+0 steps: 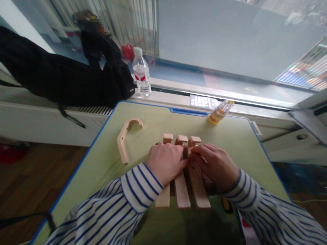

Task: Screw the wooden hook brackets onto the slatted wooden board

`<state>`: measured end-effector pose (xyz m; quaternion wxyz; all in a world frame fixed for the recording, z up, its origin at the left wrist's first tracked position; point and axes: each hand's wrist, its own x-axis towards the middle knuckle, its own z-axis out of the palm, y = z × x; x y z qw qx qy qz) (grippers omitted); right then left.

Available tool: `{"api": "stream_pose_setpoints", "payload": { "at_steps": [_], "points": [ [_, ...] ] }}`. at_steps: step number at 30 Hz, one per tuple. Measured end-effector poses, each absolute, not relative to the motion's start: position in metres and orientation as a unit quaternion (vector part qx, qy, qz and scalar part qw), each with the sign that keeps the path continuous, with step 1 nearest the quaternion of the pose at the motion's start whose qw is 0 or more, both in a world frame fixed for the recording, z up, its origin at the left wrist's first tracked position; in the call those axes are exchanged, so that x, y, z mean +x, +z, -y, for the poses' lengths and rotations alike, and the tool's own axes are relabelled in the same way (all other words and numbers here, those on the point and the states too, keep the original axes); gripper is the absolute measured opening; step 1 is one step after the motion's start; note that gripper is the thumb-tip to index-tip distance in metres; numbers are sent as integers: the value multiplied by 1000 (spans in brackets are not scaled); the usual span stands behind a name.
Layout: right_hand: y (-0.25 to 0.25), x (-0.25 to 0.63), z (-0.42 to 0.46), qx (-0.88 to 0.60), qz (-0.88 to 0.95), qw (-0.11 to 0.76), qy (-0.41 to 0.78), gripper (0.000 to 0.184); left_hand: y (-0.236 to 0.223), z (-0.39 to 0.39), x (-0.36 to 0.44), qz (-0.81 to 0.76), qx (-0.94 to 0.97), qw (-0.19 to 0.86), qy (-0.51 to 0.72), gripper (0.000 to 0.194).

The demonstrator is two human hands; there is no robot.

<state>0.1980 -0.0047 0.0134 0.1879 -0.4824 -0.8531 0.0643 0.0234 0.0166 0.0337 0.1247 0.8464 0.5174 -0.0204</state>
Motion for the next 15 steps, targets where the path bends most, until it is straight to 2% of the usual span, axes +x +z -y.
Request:
{"api": "stream_pose_setpoints", "payload": {
  "at_steps": [15],
  "points": [
    [17,197,7,-470,862,181,63,13,36,-16,24,-523,843,127,-22,38]
  ]
}}
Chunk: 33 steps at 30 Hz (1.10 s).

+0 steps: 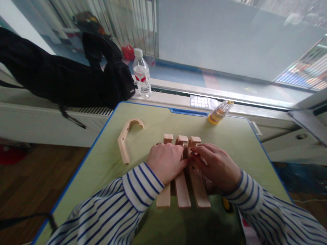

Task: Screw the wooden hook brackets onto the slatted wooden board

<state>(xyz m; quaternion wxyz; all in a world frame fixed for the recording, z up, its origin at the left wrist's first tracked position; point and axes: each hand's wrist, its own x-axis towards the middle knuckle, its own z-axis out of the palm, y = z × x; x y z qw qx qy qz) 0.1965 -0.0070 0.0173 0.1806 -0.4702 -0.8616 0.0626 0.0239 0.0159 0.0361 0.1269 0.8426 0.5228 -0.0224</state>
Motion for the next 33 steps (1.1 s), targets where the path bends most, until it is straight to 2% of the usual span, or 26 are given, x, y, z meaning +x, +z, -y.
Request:
{"api": "stream_pose_setpoints", "payload": {
  "at_steps": [6,14,25,30,33],
  "points": [
    [20,198,9,-468,864,173,62,16,36,-16,24,-527,839,132,-24,42],
    [36,214,24,-491,846,208,6,18,39,-16,24,-522,840,142,-30,52],
    [49,249,85,-540,816,207,-6,21,39,-12,21,-516,848,119,-8,56],
    [39,261,123,-585,800,129,22,17,58,2,14,-476,869,134,16,52],
    [27,261,139,-608,792,62,11,16,71,24,16,-422,888,179,36,40]
  ]
}}
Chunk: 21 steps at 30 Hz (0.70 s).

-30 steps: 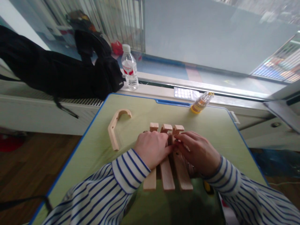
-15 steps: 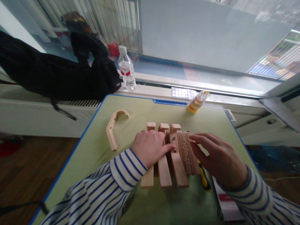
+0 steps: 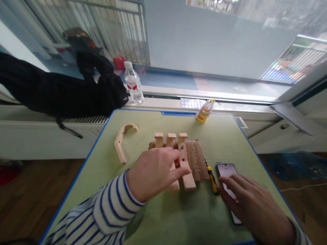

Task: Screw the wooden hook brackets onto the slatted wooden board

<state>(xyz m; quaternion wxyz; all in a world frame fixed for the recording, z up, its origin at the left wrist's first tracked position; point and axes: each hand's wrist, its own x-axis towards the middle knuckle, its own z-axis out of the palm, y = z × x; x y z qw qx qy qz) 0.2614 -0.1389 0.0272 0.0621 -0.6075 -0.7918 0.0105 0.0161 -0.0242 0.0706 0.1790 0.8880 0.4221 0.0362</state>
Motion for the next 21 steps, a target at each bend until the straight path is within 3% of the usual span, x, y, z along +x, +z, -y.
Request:
{"api": "stream_pose_setpoints", "payload": {
  "at_steps": [3,8,21],
  "points": [
    [18,257,147,-624,780,34,-24,14,73,52,22,-371,909,171,79,29],
    [11,249,151,-634,771,31,-56,14,60,83,27,-330,924,153,120,37],
    [6,242,152,-660,747,-6,-83,16,44,88,30,-319,920,129,187,26]
  ]
}}
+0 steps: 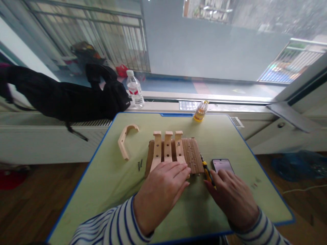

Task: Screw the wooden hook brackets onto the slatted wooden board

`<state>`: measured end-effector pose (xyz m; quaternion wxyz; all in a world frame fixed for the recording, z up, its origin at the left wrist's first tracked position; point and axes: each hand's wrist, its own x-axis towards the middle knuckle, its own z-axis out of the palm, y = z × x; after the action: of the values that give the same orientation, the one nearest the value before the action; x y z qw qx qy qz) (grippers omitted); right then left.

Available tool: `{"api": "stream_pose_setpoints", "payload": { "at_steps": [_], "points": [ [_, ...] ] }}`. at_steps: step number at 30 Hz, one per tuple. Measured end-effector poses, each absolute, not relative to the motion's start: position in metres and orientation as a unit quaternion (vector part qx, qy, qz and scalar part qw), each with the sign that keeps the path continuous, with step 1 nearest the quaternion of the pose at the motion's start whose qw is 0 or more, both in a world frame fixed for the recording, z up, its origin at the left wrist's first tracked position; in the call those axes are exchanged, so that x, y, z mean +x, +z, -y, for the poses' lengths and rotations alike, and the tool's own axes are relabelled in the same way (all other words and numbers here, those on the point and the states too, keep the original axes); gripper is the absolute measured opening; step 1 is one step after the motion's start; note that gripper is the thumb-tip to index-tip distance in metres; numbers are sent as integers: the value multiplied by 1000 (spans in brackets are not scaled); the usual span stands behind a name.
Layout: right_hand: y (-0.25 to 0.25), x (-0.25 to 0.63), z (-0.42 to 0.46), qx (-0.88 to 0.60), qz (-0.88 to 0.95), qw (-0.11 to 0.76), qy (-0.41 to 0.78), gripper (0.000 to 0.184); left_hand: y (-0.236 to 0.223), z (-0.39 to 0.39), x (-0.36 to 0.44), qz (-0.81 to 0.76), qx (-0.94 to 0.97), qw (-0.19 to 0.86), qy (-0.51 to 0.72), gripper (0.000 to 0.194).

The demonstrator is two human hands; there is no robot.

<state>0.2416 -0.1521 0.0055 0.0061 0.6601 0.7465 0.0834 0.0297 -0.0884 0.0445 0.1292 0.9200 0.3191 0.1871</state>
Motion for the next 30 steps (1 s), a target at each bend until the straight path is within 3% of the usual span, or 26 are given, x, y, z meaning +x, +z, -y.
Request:
{"api": "stream_pose_setpoints", "payload": {
  "at_steps": [7,14,18,22,30],
  "points": [
    [5,239,148,674,-734,31,80,17,44,88,29,-320,918,134,192,25],
    [6,236,146,679,-730,53,58,19,56,83,10,-344,902,139,221,36],
    [4,235,146,680,-728,59,61,19,60,75,-14,-421,863,132,247,29],
    [2,234,146,678,-729,59,67,21,55,72,-31,-459,848,139,227,34],
    [0,234,145,678,-727,60,87,22,40,83,-34,-419,872,138,212,39]
  ]
}}
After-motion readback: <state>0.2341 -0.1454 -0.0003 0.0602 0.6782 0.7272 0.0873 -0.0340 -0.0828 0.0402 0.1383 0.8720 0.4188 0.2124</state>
